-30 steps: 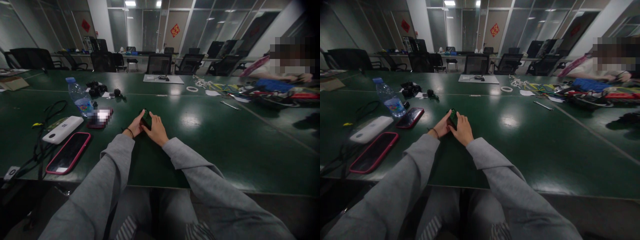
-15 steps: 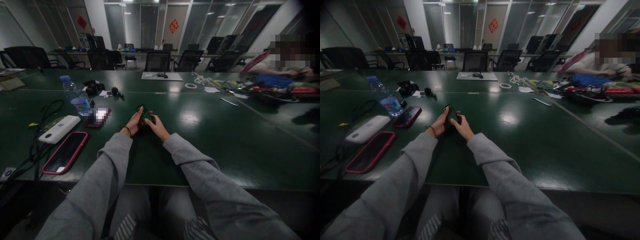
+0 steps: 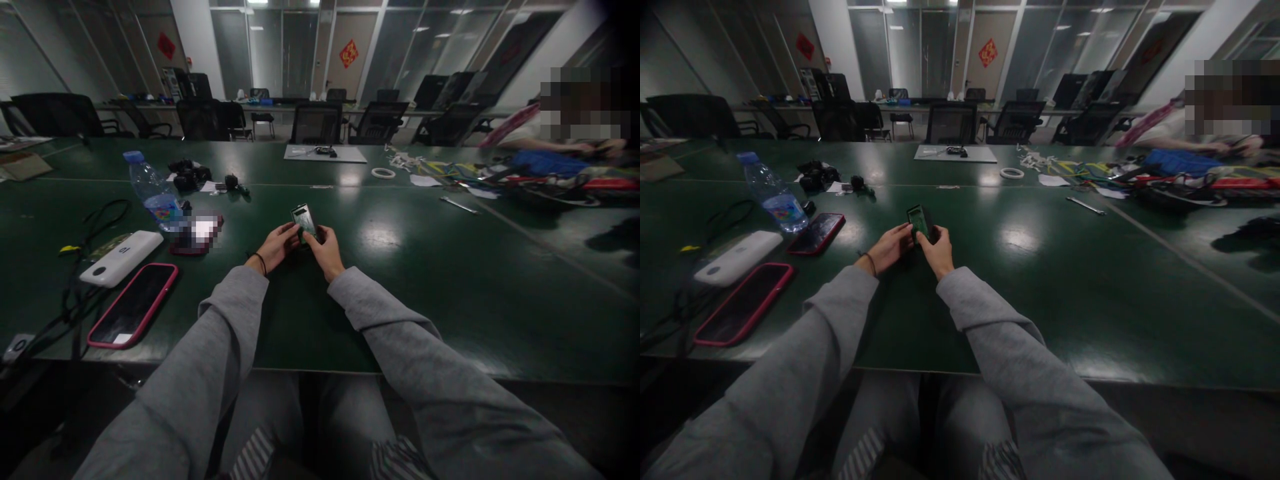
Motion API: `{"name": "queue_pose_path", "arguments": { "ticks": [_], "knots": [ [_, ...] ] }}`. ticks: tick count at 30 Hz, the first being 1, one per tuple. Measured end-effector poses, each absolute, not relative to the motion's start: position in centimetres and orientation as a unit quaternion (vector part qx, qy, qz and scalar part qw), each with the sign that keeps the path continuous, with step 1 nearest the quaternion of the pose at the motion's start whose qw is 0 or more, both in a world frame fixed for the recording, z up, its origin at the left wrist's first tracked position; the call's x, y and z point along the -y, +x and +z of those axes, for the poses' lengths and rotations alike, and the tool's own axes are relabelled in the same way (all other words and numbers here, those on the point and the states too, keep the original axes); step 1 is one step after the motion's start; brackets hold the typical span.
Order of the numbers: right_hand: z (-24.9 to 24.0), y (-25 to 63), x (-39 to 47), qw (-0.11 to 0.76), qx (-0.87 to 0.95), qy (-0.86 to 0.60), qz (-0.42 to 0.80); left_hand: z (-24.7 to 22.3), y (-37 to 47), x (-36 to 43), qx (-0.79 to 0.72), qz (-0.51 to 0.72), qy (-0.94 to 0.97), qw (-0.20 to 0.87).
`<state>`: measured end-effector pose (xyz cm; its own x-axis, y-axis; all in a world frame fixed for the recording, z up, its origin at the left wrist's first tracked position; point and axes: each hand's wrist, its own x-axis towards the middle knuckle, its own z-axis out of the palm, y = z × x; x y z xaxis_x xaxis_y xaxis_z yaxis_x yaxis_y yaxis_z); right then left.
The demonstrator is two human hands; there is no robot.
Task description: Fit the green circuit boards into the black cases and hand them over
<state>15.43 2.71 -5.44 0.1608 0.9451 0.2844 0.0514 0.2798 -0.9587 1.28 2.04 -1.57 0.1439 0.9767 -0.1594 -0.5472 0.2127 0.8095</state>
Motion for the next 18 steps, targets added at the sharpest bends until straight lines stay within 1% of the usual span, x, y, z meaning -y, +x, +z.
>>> {"name": "queue_pose_path", "arguments": {
  "ticks": [11, 18],
  "knots": [
    [-4.51, 15.45, -2.25, 0.573, 0.548, -0.429, 0.434, -0.95, 1.42, -1.75, -0.362, 0.586, 0.255, 0.678],
    [-4.43, 15.56, -2.07, 0.561, 0.548, -0.418, 0.46, -0.82, 1.16, -1.77, -0.354, 0.585, 0.257, 0.682]
  ]
}}
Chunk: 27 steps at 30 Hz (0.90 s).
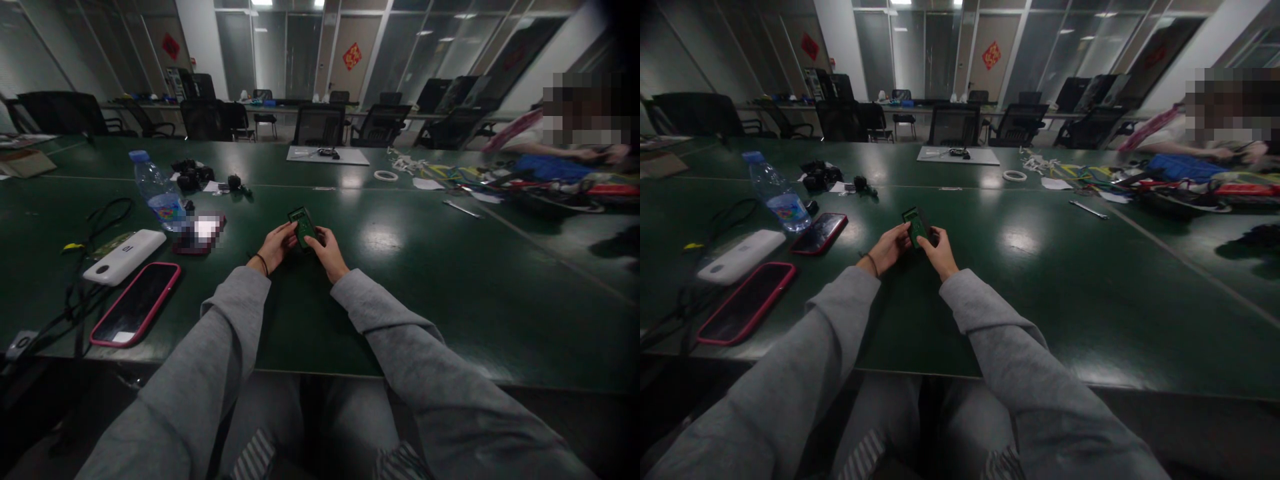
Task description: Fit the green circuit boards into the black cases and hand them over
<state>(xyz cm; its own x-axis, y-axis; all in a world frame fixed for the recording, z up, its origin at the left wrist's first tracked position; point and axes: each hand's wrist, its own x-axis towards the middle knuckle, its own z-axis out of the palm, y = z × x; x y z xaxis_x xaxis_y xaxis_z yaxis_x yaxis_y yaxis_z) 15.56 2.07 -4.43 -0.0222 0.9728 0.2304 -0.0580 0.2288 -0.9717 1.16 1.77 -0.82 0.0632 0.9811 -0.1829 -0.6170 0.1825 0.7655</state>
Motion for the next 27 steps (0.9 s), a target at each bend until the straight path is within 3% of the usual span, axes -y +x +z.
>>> {"name": "queue_pose_path", "arguments": {
  "ticks": [20, 27],
  "knots": [
    [-3.97, 15.69, -1.69, 0.529, 0.553, -0.378, 0.52, -1.26, 0.97, -1.89, -0.388, 0.596, 0.331, 0.62],
    [-4.12, 15.56, -1.89, 0.573, 0.585, -0.387, 0.424, -1.57, 1.11, -1.94, -0.362, 0.598, 0.367, 0.614]
  ]
}}
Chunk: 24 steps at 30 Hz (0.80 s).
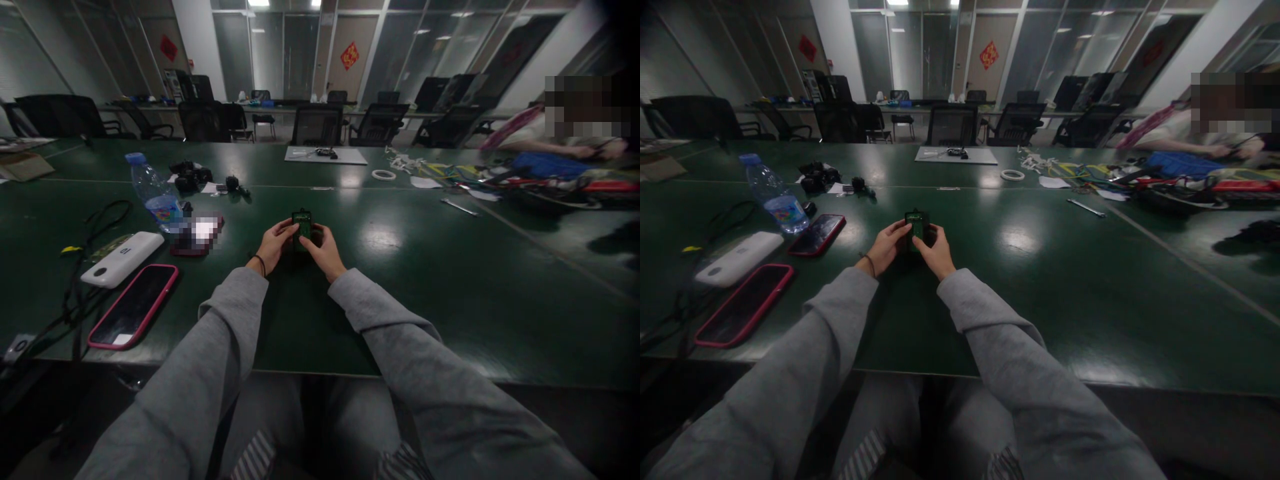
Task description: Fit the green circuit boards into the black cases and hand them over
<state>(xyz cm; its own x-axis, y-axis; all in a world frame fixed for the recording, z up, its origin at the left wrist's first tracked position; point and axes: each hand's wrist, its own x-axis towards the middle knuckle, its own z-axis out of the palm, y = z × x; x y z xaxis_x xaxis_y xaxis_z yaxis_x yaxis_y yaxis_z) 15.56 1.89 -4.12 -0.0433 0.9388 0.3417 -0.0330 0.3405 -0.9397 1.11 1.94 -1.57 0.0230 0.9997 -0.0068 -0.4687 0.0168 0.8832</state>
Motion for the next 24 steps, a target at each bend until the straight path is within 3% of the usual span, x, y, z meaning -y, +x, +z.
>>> {"name": "queue_pose_path", "arguments": {
  "ticks": [8, 24],
  "knots": [
    [-2.9, 16.7, -1.3, 0.564, 0.661, -0.473, 0.145, -0.7, 1.5, -0.8, -0.358, 0.585, 0.419, 0.595],
    [-3.4, 15.7, -0.9, 0.522, 0.707, -0.468, 0.088, -1.4, 3.4, -0.2, -0.366, 0.632, 0.409, 0.547]
  ]
}}
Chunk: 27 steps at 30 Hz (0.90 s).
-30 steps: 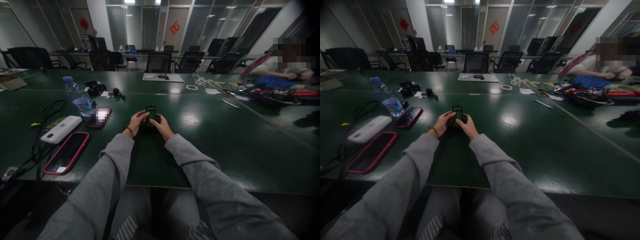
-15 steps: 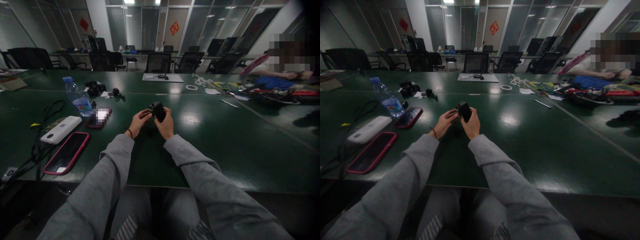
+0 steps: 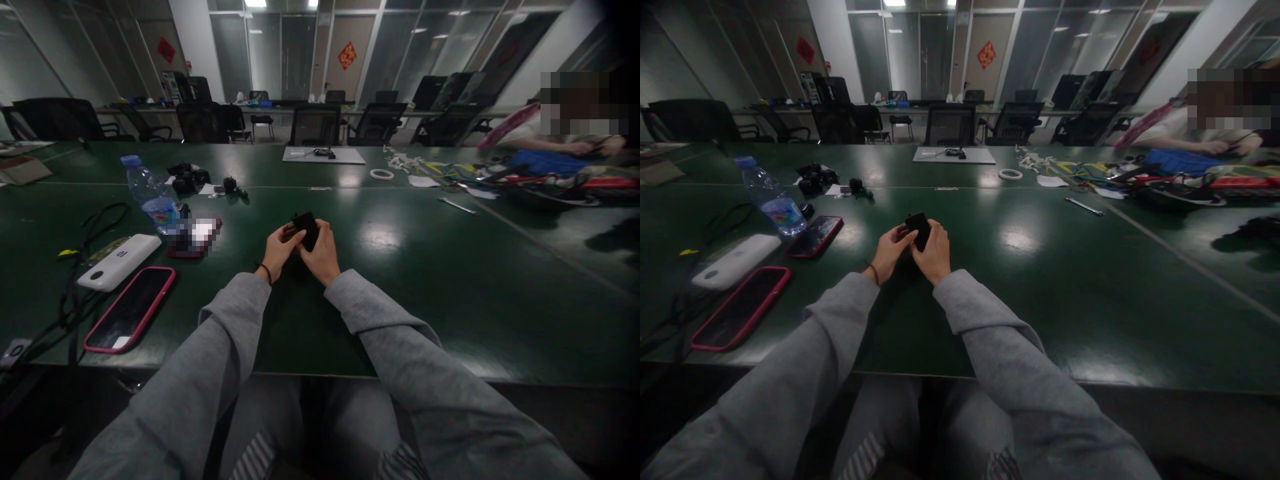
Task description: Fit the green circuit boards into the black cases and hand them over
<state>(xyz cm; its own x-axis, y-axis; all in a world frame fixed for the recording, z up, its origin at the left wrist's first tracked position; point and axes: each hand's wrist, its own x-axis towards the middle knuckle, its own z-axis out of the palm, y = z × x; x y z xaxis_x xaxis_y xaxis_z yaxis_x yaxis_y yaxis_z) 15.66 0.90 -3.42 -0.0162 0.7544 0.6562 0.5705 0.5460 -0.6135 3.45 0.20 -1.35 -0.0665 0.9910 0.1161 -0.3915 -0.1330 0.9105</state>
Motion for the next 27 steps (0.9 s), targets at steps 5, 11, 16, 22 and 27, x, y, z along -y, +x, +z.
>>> {"name": "queue_pose_path", "arguments": {
  "ticks": [5, 11, 16, 22, 27],
  "knots": [
    [-3.6, 15.3, -0.9, 0.536, 0.715, -0.414, 0.175, -1.6, 3.0, -0.6, -0.402, 0.622, 0.312, 0.595],
    [-3.2, 15.0, -0.5, 0.542, 0.719, -0.381, 0.21, -1.9, 2.4, -1.3, -0.407, 0.619, 0.255, 0.622],
    [-1.7, 15.1, 0.3, 0.585, 0.696, -0.386, 0.16, -1.4, 2.3, -1.1, -0.421, 0.612, 0.228, 0.629],
    [-1.0, 17.3, -1.1, 0.597, 0.664, -0.443, 0.079, -1.0, 0.8, -1.9, -0.326, 0.616, 0.189, 0.691],
    [-2.7, 18.6, -2.5, 0.524, 0.7, -0.483, 0.051, -1.1, -0.2, -2.2, -0.301, 0.598, 0.191, 0.718]
  ]
}}
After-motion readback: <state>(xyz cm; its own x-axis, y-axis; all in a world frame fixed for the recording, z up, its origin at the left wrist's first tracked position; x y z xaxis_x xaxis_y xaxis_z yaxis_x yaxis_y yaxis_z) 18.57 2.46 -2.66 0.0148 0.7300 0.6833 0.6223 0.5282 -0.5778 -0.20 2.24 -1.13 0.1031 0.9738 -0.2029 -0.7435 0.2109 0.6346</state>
